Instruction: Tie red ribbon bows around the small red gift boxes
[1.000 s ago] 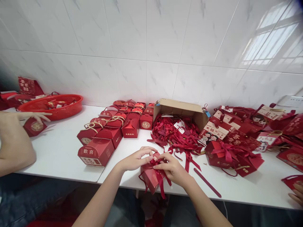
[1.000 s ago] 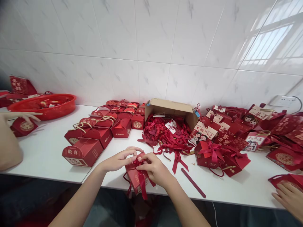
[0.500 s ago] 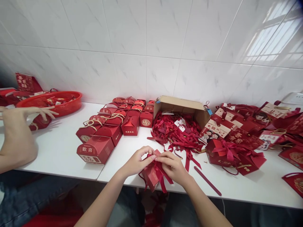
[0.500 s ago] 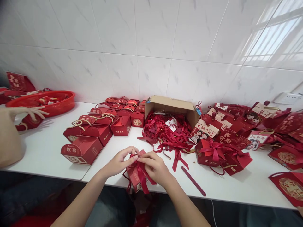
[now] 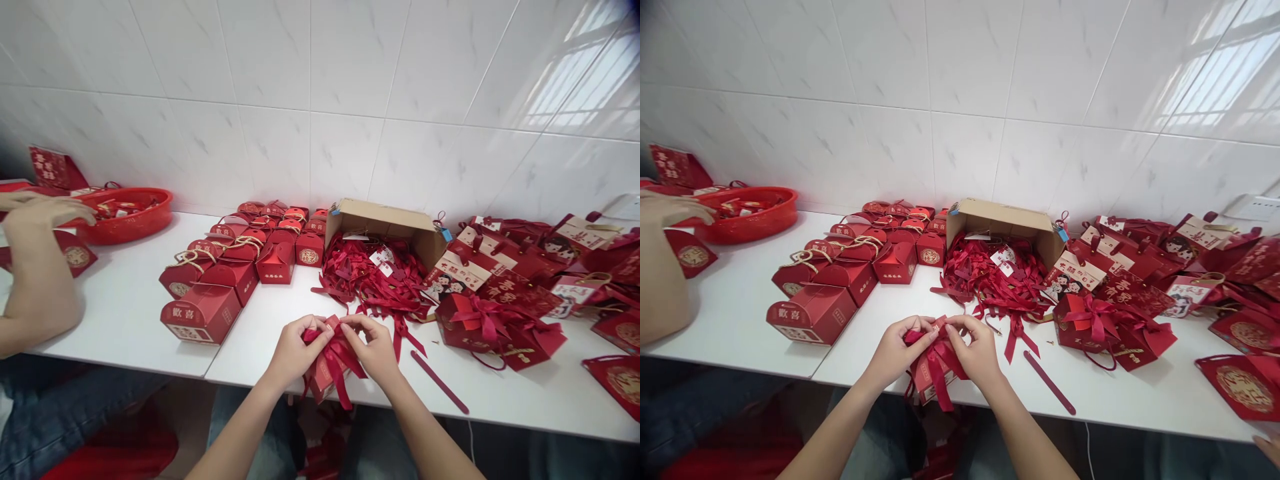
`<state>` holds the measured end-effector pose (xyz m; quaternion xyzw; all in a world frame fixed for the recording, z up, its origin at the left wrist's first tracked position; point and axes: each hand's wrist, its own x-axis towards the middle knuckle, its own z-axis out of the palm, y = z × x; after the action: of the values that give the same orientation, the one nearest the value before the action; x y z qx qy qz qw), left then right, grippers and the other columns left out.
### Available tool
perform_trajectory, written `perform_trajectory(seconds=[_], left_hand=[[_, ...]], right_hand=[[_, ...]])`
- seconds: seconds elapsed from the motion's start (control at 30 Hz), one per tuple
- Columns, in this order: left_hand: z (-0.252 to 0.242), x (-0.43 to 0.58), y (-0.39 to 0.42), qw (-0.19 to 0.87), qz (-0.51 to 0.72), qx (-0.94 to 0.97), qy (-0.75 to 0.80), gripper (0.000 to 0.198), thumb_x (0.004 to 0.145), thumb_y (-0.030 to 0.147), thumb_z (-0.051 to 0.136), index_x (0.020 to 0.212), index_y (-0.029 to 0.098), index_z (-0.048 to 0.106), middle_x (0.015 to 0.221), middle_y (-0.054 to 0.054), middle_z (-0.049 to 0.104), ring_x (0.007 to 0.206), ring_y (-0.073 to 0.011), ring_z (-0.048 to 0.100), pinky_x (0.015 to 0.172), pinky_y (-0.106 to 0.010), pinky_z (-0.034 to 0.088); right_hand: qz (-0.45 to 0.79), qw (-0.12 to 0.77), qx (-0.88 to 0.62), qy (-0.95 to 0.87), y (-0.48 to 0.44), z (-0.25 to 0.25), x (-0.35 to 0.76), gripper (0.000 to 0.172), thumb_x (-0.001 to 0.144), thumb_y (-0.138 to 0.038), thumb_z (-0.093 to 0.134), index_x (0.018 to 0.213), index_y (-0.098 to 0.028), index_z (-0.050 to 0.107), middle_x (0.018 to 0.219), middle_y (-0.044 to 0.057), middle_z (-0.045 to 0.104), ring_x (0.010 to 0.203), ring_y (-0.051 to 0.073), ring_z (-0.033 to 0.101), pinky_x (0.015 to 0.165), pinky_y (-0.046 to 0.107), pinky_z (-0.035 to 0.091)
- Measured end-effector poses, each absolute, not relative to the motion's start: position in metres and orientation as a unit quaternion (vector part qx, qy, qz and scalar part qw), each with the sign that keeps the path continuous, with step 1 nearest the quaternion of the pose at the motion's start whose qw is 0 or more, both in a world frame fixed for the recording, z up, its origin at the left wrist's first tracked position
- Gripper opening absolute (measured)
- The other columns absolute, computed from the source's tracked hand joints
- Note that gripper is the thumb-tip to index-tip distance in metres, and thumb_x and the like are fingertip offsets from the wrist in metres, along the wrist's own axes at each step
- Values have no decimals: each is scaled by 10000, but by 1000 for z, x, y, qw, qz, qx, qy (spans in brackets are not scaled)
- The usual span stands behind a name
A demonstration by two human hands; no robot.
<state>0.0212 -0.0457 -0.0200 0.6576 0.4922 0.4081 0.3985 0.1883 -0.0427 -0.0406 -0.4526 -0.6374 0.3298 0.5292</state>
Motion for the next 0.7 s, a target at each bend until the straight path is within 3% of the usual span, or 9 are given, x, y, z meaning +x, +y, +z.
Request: perform_trajectory(seconds=[0.37, 0.7], left_hand=[[-28, 15, -43, 436, 403, 633, 496, 133, 695, 280, 677, 693, 161, 618, 1004, -114, 687, 1046, -253, 602, 920, -369, 435], [-29, 17, -41, 437, 425, 641, 467, 185, 688, 260, 683, 604, 179, 540, 829, -73, 706, 1069, -256, 592, 918, -364, 437]], right_hand=[[425, 579, -432, -545, -37, -50, 184, 164, 754, -318, 652, 827, -175, 620, 741, 42, 668, 695, 159, 624, 669, 292, 504], [474, 613, -432, -461, -31, -58, 189, 286, 676, -376, 725, 836, -175, 600, 705, 13, 644, 667, 147, 603, 650, 282, 491]])
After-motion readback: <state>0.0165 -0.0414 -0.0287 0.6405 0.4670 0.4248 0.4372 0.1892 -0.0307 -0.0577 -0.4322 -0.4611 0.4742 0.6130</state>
